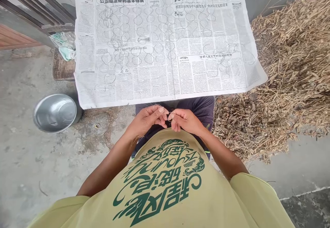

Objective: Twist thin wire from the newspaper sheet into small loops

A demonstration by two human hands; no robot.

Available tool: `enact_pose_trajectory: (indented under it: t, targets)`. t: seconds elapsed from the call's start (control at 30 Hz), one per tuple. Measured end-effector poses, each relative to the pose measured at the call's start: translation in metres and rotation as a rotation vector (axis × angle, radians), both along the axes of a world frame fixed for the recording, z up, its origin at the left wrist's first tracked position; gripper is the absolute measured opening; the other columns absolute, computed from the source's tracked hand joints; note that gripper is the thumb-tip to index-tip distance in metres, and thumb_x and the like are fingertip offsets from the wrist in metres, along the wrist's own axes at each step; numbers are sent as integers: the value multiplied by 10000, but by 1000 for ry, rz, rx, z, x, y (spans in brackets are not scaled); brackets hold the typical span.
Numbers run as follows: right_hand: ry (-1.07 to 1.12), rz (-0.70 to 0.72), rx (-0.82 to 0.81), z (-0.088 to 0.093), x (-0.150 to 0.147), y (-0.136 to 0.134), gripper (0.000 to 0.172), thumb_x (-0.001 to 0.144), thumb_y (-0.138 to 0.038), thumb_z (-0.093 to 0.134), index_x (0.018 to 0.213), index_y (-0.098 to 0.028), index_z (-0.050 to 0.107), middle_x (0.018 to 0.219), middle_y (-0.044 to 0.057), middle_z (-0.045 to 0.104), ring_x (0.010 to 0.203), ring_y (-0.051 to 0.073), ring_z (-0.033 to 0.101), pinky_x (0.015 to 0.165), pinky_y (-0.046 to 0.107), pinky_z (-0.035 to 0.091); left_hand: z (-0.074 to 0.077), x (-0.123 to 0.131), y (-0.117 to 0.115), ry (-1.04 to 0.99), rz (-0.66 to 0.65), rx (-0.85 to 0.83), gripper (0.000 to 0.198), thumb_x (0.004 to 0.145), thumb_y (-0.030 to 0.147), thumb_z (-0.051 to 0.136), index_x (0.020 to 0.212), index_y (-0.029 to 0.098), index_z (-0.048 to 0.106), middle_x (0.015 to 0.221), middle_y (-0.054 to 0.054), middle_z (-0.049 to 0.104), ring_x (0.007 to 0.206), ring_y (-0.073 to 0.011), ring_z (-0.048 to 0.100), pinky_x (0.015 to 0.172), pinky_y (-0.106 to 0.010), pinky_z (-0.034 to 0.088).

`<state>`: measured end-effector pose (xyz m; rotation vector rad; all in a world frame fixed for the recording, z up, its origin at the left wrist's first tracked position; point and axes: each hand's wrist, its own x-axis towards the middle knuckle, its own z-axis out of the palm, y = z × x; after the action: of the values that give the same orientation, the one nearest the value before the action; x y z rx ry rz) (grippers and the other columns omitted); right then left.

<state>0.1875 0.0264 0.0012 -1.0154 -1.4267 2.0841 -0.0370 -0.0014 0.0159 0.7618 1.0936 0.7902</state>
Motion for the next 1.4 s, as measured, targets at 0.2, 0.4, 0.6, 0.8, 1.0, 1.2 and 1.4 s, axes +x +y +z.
enact_pose_trajectory:
  t: [0.2, 0.4, 0.6, 0.8, 1.0, 1.2, 1.4]
  targets:
    - [-47, -158, 3, 0, -7, -6, 516, 994, -709, 685, 1001, -195, 735, 695, 21, 772, 540, 153, 686, 519, 273, 558, -3, 10, -4, -8, 171, -15, 654, 905, 771, 752, 1065, 139, 809, 851, -65, 715, 686, -159, 669, 656, -339, 678]
    - [-68, -217, -2, -3, -13, -11, 538, 990, -728, 681, 972, -193, 732, 738, 41, 783, 581, 167, 714, 556, 293, 595, -15, 18, -14, 53, 182, 30, 408, 883, 549, 885, 983, 170, 772, 806, -19, 721, 651, -133, 660, 663, -284, 593]
    - [-171, -99, 159, 1, -8, -13, 556, 1064, -708, 574, 868, -207, 712, 723, 38, 753, 592, 161, 692, 580, 286, 567, -10, 14, -15, 121, 161, 94, 346, 932, 499, 832, 890, 165, 749, 716, -3, 690, 643, -137, 639, 682, -279, 534]
    - [-305, 45, 446, 19, -5, -2, 522, 1150, -547, 481, 760, -230, 623, 704, 26, 707, 609, 169, 640, 616, 300, 511, 5, 8, -13, 174, 157, 166, 325, 971, 495, 789, 884, 187, 730, 738, 6, 672, 669, -143, 632, 696, -285, 522]
    - [-302, 67, 466, 30, -23, 7, 476, 1154, -515, 479, 787, -243, 613, 709, 23, 709, 602, 175, 629, 607, 311, 476, 6, 4, -12, 179, 267, 174, 304, 991, 494, 754, 929, 196, 738, 767, -6, 710, 664, -152, 669, 677, -295, 576]
    - [-300, 80, 444, 28, -31, 3, 384, 1145, -493, 495, 886, -255, 649, 718, 16, 727, 614, 189, 652, 620, 322, 485, 24, -50, 6, 591, 401, 323, 232, 1012, 407, 679, 904, 215, 753, 808, -12, 711, 702, -174, 663, 711, -312, 533]
    - [-297, 114, 420, 15, -27, -6, 412, 1145, -487, 487, 840, -261, 646, 711, 15, 729, 603, 199, 651, 609, 341, 479, 41, -104, 31, 1226, 323, 555, 268, 982, 210, 552, 737, 215, 661, 742, -49, 640, 732, -202, 533, 703, -326, 370]
